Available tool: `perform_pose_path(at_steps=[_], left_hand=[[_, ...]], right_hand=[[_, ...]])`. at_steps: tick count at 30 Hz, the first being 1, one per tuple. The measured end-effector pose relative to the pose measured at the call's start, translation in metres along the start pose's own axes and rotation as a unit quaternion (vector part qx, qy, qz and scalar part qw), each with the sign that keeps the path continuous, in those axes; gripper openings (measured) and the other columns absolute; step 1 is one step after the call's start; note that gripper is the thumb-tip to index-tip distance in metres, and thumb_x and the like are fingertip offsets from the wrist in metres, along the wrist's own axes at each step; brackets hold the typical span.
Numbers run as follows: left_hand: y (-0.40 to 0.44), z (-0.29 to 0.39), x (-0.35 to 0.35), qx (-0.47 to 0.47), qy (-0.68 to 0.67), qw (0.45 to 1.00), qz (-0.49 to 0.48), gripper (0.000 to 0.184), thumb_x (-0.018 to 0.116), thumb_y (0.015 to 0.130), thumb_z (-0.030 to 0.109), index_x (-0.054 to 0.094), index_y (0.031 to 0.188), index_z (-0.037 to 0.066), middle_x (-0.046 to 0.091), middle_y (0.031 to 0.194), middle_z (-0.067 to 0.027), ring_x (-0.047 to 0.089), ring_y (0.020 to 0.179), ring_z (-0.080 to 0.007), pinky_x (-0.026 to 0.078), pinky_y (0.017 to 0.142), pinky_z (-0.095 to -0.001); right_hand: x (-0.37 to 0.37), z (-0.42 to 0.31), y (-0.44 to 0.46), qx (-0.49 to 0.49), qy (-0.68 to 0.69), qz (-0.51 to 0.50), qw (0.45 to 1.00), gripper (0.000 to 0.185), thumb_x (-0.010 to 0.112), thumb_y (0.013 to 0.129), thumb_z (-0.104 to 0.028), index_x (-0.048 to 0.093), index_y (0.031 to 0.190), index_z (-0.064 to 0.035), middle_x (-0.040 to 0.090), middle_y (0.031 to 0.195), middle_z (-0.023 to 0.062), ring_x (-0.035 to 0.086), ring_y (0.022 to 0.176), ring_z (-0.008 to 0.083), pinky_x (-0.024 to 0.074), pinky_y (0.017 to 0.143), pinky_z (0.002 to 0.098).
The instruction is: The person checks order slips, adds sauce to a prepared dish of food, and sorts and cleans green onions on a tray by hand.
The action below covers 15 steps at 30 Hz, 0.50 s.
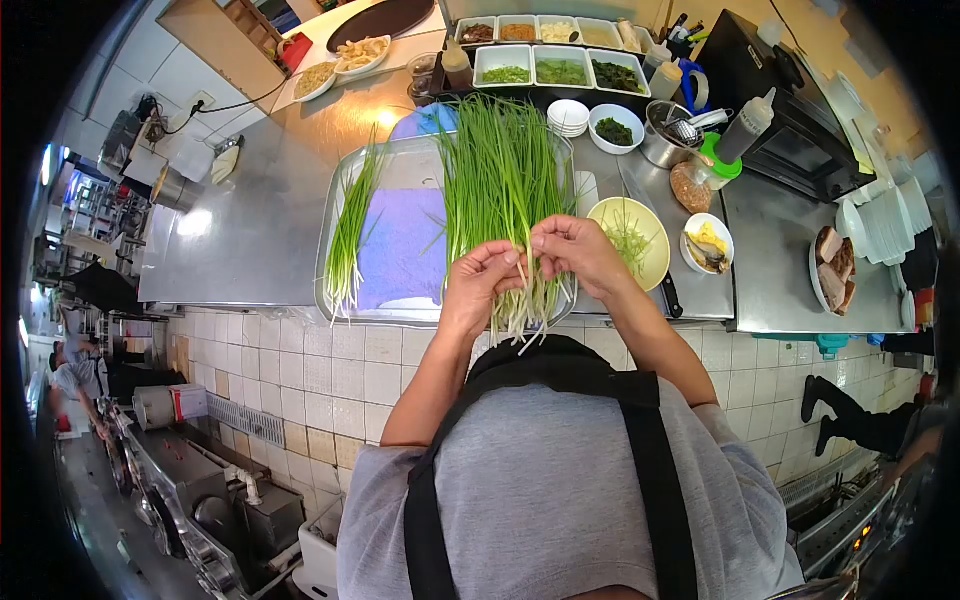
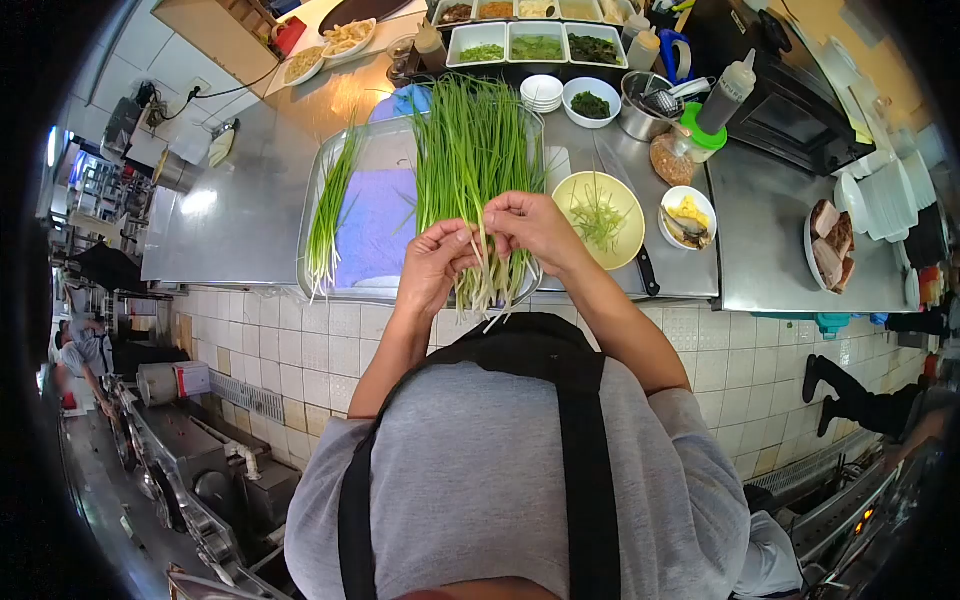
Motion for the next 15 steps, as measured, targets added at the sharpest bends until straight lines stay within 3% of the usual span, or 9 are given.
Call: perform_pose_path(at_steps=[9, 15], left_hand=[[-0.002, -0.002, -0.004, -0.023, -0.001, 1.000, -0.006, 0.015, 0.055, 0.087, 0.009, 0.056, 0.100, 0.001, 0.063, 0.088, -0.0086, 0.062, 0.076, -0.0154, 0.053, 0.069, -0.0276], [-0.008, -0.002, -0.008, -0.022, 0.098, 0.995, -0.011, 0.014, 0.054, 0.087, 0.006, 0.054, 0.100, 0.002, 0.061, 0.083, -0.0054, 0.060, 0.069, -0.0126, 0.051, 0.065, -0.0258]], right_hand=[[0.006, 0.013, 0.006, -0.002, 0.035, -0.017, 0.999, 0.008, 0.059, 0.084, -0.011, 0.058, 0.086, -0.0030, 0.055, 0.069, 0.0011, 0.050, 0.052, 0.0069, 0.0402, 0.046, 0.0199], [0.013, 0.003, 0.003, 0.016, 0.089, -0.026, 0.996, 0.019, 0.059, 0.086, -0.014, 0.059, 0.101, -0.0024, 0.053, 0.070, -0.0007, 0.049, 0.053, 0.0063, 0.0385, 0.047, 0.0204]])
Point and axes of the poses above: each hand's wrist, its own y-axis towards the middle knuckle, its own x-axis out of the palm, z = x × y, the point moved 6 cm from there along y, towards the middle knuckle
